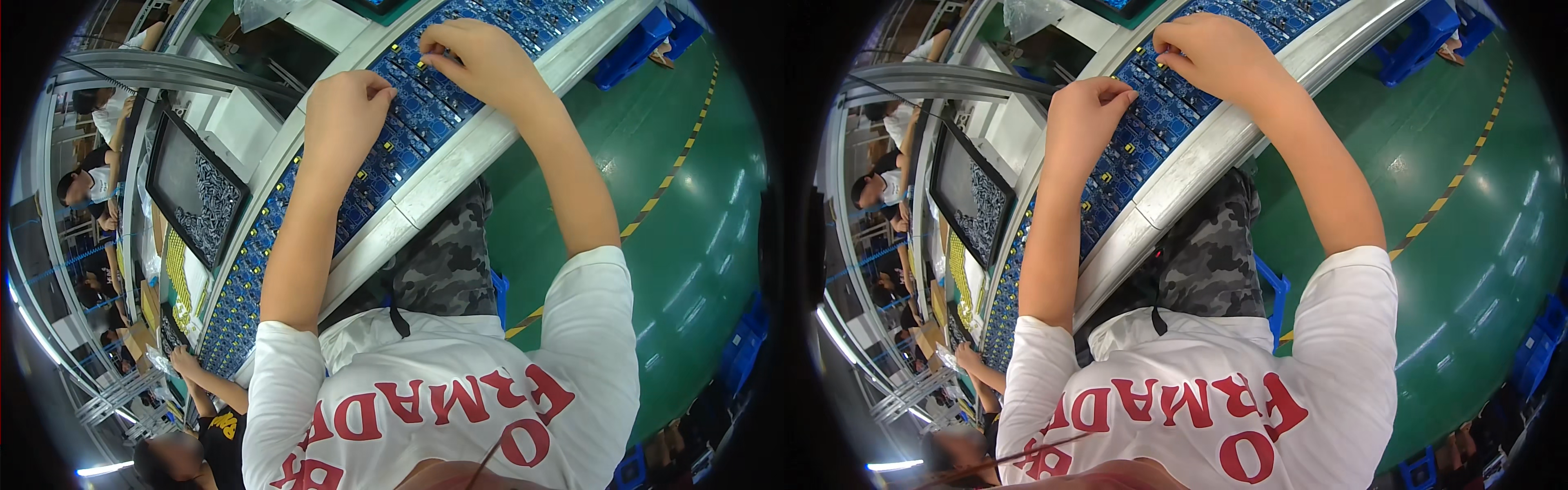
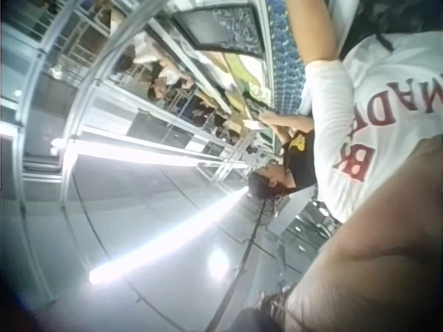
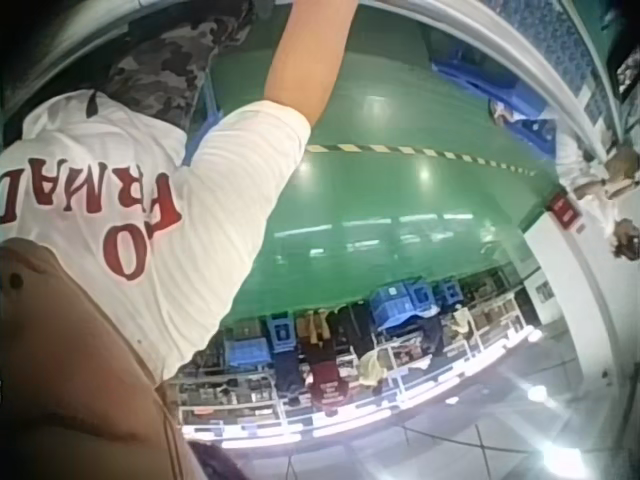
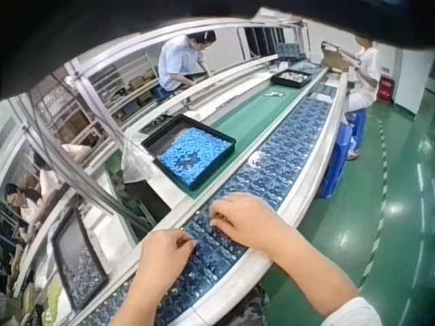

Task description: The person assembles circuit boards on a production line by picking small electronic components from trays and inserting them into the boards by hand.

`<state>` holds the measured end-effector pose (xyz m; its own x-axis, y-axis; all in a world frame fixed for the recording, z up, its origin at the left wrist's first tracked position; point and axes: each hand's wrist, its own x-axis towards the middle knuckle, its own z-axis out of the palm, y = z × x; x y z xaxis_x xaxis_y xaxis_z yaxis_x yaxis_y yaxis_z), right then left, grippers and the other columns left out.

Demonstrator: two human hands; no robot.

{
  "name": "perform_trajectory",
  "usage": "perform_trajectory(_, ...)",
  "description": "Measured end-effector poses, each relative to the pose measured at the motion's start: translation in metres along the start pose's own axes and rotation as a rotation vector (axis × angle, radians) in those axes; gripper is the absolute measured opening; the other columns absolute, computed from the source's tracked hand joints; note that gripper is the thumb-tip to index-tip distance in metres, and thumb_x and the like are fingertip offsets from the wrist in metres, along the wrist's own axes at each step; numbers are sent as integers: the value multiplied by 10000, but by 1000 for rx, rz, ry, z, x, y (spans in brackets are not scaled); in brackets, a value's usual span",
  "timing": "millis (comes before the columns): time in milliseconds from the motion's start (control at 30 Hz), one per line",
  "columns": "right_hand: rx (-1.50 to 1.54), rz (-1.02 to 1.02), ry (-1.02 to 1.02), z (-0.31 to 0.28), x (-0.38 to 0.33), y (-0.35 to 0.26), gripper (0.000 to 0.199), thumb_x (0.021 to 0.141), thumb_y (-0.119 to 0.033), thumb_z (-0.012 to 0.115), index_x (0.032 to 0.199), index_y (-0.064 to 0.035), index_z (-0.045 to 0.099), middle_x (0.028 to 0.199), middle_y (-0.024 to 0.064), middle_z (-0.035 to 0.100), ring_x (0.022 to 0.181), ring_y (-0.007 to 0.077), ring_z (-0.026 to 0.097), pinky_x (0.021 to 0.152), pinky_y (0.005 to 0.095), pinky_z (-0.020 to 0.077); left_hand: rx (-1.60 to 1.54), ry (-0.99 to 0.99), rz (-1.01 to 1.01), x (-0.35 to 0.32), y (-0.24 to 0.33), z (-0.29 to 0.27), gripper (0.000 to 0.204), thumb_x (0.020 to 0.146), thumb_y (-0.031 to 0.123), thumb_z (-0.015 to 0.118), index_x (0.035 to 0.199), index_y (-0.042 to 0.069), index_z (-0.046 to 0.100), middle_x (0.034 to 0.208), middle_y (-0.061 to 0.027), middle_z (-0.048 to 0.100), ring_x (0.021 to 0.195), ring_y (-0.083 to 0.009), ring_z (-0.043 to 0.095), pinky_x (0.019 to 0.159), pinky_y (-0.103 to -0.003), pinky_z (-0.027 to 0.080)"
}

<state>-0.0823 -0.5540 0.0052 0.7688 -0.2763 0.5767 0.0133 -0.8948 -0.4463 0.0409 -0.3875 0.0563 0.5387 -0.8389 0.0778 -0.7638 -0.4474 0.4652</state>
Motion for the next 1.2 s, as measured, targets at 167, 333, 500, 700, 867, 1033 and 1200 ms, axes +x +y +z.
perform_trajectory(167, 40, 31, 3, -4, 2, -6, 135, 877, -156, 706, 971, -69, 666, 851, 90, 657, 766, 250, 645, 681, 345, 518, 24, -4, 29, 0, -2, 0, 140, 824, 139, 705, 884, 29, 766, 804, -174, 717, 738, -321, 694, 729, -383, 548)
perform_trajectory(333, 16, 42, 36, -1, 1, -5, 141, 876, -173, 714, 975, -80, 675, 838, 88, 660, 733, 238, 637, 651, 336, 507, 30, 0, 110, 2, -5, 2, 138, 835, 135, 691, 892, 32, 762, 826, -171, 719, 767, -341, 692, 753, -400, 550)
perform_trajectory(500, -8, 46, 49, -3, -2, -5, 137, 875, -167, 713, 978, -85, 678, 833, 87, 667, 714, 236, 634, 638, 334, 505, 43, 28, 108, 1, -6, 7, 138, 843, 133, 682, 890, 28, 758, 835, -177, 715, 792, -350, 689, 771, -406, 549)
perform_trajectory(700, -34, 147, 17, 0, 3, -8, 153, 883, -163, 711, 998, -66, 679, 868, 92, 699, 731, 225, 658, 666, 329, 521, -107, 98, 133, -24, -17, -29, 163, 862, 138, 664, 942, 22, 745, 848, -185, 708, 814, -371, 680, 777, -417, 537)
perform_trajectory(867, -78, 277, -40, -3, 4, -2, 167, 916, -148, 698, 1020, -17, 692, 902, 118, 717, 795, 180, 686, 719, 300, 530, -96, 241, 146, -104, -76, -99, 188, 887, 144, 642, 985, 19, 741, 889, -177, 707, 877, -382, 659, 813, -423, 517)
perform_trajectory(1033, -83, 25, -35, 3, 12, -23, 201, 903, -18, 606, 1082, -15, 698, 1006, 138, 712, 918, 270, 667, 840, 353, 512, 48, 415, -209, -224, -203, -154, 194, 913, 158, 636, 1005, 21, 737, 966, -160, 716, 952, -331, 659, 867, -405, 502)
perform_trajectory(1200, -79, -153, -176, 7, 23, -77, 338, 847, 78, 531, 1125, -21, 696, 1111, 157, 692, 1025, 354, 616, 944, 393, 470, 73, 585, -637, -357, -261, -203, 285, 961, 243, 645, 1087, -4, 711, 1020, -151, 724, 951, -234, 678, 849, -331, 509)
